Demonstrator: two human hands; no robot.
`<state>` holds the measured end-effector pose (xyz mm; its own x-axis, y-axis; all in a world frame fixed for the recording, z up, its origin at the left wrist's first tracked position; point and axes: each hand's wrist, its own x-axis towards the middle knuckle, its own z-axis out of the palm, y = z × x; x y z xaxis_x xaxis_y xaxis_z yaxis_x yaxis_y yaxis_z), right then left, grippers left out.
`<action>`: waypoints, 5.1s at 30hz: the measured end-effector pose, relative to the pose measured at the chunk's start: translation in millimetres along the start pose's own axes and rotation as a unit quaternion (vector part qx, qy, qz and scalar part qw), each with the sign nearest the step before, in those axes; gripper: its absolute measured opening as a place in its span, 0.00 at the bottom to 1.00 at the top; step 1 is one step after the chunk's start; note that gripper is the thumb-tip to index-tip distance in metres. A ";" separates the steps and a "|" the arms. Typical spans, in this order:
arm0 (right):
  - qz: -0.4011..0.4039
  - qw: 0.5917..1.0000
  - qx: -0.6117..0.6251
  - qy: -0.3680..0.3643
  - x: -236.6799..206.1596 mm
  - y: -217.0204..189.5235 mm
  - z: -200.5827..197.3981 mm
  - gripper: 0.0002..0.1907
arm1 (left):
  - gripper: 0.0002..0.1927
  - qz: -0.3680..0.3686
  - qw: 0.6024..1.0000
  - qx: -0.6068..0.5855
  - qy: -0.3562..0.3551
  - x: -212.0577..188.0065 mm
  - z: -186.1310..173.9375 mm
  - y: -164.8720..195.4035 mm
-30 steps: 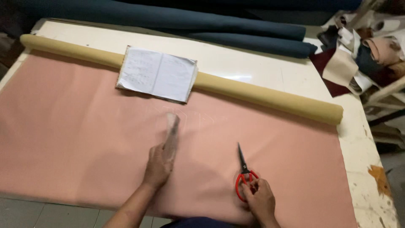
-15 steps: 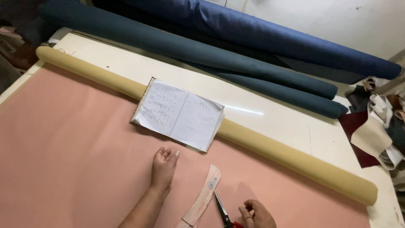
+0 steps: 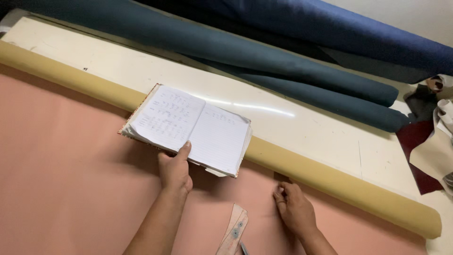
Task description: The person uses a pencil and a curved ruler to trace and mark multiple pattern outlines on a large sheet of pink material. They repeatedly reposition the ruler and draw along its edges to create curved lines, then freehand connect segments to complete the pattern shapes.
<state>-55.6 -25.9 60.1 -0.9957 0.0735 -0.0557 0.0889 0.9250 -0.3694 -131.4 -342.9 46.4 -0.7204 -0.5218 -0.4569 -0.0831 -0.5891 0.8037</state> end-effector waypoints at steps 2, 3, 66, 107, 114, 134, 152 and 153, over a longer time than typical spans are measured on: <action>-0.042 0.999 -0.021 -0.013 15.7 -5.6 2.5 0.18 | 0.23 -0.031 0.995 -0.063 -0.073 0.9 0.5 4.3; -0.062 0.997 -0.030 -0.019 26.2 -9.3 3.2 0.17 | 0.23 -0.046 0.988 -0.093 -0.110 2.2 0.0 6.0; -0.009 0.994 0.031 -0.102 -299.5 23.2 14.5 0.20 | 0.29 0.302 0.679 0.650 -0.160 -266.2 -214.6 -71.7; -0.288 0.925 0.142 -0.201 -277.9 -150.5 67.9 0.21 | 0.18 0.133 0.751 0.634 -0.126 -397.3 -322.5 -86.8; -0.203 0.975 0.032 -0.080 -291.1 -4.1 23.3 0.22 | 0.13 0.335 0.720 0.594 -0.129 -379.2 -300.8 -87.0; 0.389 0.905 -0.017 0.170 -404.2 330.0 -84.8 0.33 | 0.30 0.386 0.651 0.649 -0.076 -346.7 -261.2 -127.1; 0.323 0.925 0.016 0.200 -412.7 359.8 -75.4 0.15 | 0.16 0.427 0.632 0.643 -0.063 -353.6 -236.4 -139.6; 0.261 0.948 0.018 0.182 -403.2 344.3 -63.3 0.14 | 0.16 0.428 0.631 0.643 -0.073 -357.5 -235.5 -141.6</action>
<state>374.9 286.6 14.0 -0.7583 0.6468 0.0812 0.5657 0.7148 -0.4111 300.1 -218.3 6.2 -0.9285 -0.1914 0.3181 -0.0433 0.9068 0.4194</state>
